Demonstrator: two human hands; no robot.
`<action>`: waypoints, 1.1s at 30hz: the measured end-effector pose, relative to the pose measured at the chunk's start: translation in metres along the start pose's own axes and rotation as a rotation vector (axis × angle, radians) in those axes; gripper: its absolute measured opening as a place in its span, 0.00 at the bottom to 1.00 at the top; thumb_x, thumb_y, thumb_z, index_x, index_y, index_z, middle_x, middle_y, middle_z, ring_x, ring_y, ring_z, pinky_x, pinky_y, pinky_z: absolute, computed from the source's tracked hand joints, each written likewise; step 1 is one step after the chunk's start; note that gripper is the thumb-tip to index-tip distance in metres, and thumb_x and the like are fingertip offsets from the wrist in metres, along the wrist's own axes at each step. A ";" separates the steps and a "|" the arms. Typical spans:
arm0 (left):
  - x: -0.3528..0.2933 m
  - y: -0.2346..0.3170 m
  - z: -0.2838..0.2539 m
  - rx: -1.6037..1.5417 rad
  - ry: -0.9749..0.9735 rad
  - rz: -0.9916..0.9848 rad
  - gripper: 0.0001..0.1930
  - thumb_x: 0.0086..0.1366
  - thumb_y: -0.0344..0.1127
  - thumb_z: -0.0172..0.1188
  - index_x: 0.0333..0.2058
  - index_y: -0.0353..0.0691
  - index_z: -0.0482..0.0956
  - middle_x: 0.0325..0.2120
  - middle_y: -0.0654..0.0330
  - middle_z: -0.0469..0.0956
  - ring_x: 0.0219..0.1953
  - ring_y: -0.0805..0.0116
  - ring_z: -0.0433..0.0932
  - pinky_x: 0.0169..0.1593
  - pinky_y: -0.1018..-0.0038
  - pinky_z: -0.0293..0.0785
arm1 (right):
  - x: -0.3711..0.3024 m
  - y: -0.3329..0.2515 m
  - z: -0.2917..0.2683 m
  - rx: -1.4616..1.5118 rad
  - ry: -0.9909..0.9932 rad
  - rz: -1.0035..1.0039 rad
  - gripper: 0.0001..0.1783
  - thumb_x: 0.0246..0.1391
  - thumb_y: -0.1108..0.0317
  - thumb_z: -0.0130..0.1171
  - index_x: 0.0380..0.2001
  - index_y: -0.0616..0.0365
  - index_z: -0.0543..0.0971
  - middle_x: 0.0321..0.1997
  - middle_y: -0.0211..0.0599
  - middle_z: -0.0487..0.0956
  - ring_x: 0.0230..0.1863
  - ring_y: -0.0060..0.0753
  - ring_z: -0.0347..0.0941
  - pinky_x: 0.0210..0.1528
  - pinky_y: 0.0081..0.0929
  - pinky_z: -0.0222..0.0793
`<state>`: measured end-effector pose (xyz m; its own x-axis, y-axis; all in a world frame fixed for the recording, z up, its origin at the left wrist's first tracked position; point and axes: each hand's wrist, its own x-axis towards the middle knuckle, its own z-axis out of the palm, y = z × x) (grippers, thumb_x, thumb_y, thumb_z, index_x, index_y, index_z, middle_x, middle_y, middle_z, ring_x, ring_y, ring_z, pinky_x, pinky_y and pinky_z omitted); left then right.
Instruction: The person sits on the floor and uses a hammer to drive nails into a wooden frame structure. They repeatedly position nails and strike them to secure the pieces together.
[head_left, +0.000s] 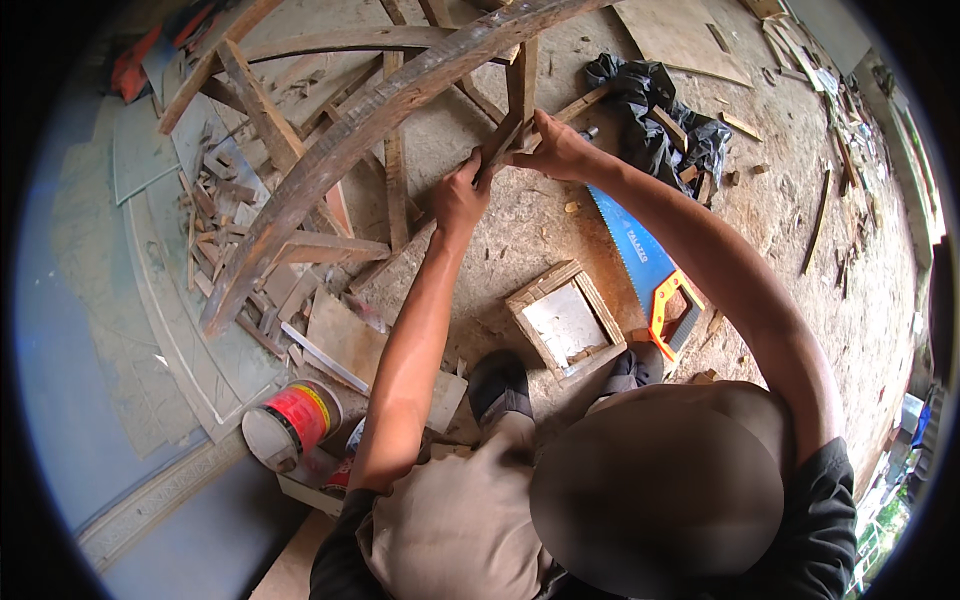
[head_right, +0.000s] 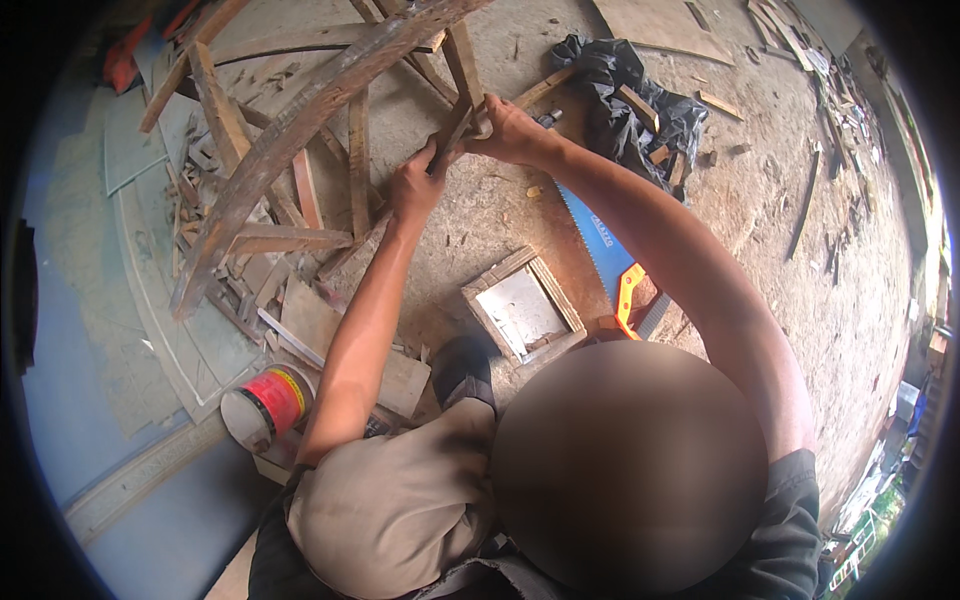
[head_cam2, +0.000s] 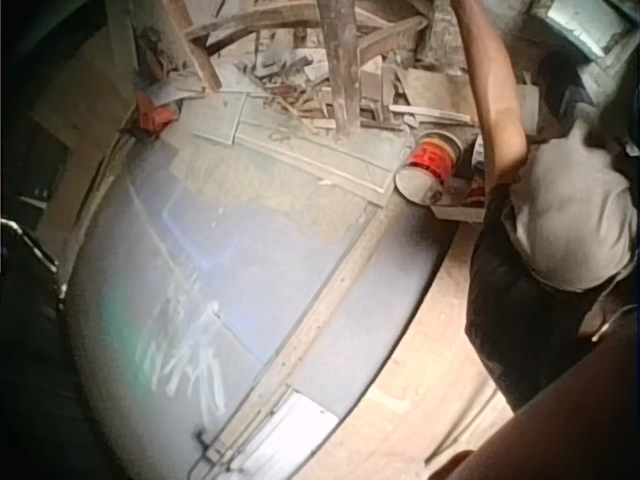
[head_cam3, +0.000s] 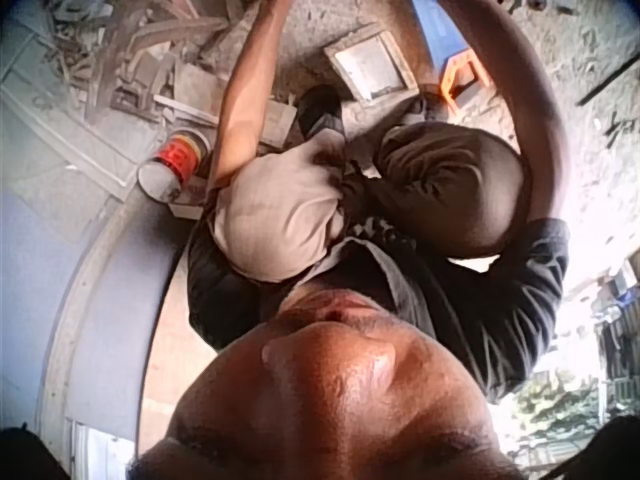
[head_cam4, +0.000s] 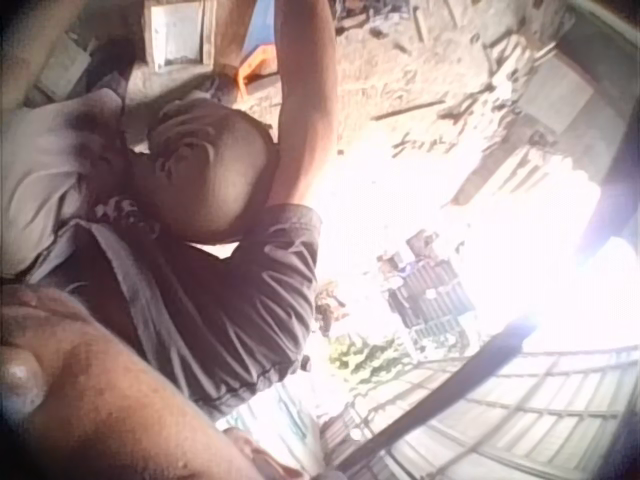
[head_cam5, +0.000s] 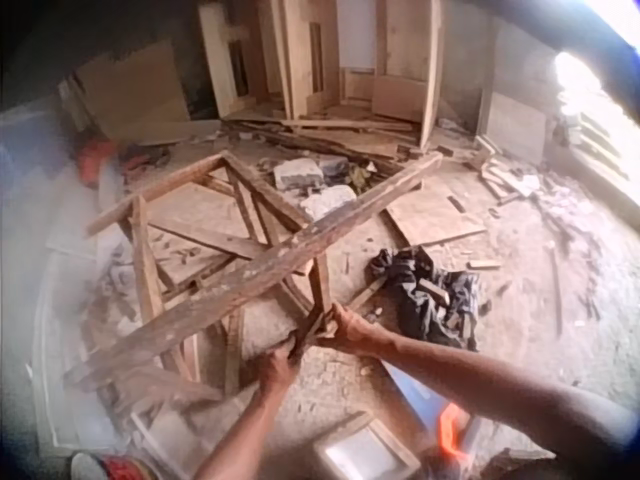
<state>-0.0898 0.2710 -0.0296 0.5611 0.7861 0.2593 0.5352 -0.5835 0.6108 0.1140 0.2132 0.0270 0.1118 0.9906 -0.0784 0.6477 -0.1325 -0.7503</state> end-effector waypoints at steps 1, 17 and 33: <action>0.000 -0.002 0.001 -0.023 0.014 0.021 0.20 0.63 0.39 0.61 0.52 0.37 0.77 0.35 0.43 0.81 0.37 0.43 0.81 0.37 0.59 0.79 | 0.000 -0.002 -0.002 0.021 -0.027 0.043 0.43 0.42 0.41 0.72 0.48 0.68 0.69 0.48 0.56 0.75 0.55 0.50 0.72 0.57 0.39 0.67; 0.006 -0.013 -0.007 -0.231 -0.065 0.033 0.34 0.60 0.50 0.65 0.57 0.29 0.72 0.41 0.37 0.80 0.45 0.47 0.82 0.43 0.63 0.79 | -0.054 0.072 -0.084 -0.123 0.062 0.077 0.18 0.50 0.55 0.66 0.38 0.57 0.81 0.33 0.40 0.83 0.35 0.38 0.81 0.40 0.31 0.76; -0.041 0.012 -0.045 -0.419 0.105 -0.116 0.09 0.67 0.30 0.56 0.43 0.35 0.80 0.35 0.56 0.84 0.38 0.68 0.82 0.43 0.72 0.76 | -0.122 0.087 -0.042 -0.593 -0.132 -0.198 0.13 0.59 0.60 0.56 0.31 0.60 0.74 0.27 0.45 0.78 0.30 0.51 0.78 0.32 0.43 0.77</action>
<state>-0.1342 0.2410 0.0008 0.4335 0.8706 0.2328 0.2769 -0.3745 0.8849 0.1883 0.0795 -0.0018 -0.1218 0.9890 -0.0843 0.9577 0.0949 -0.2715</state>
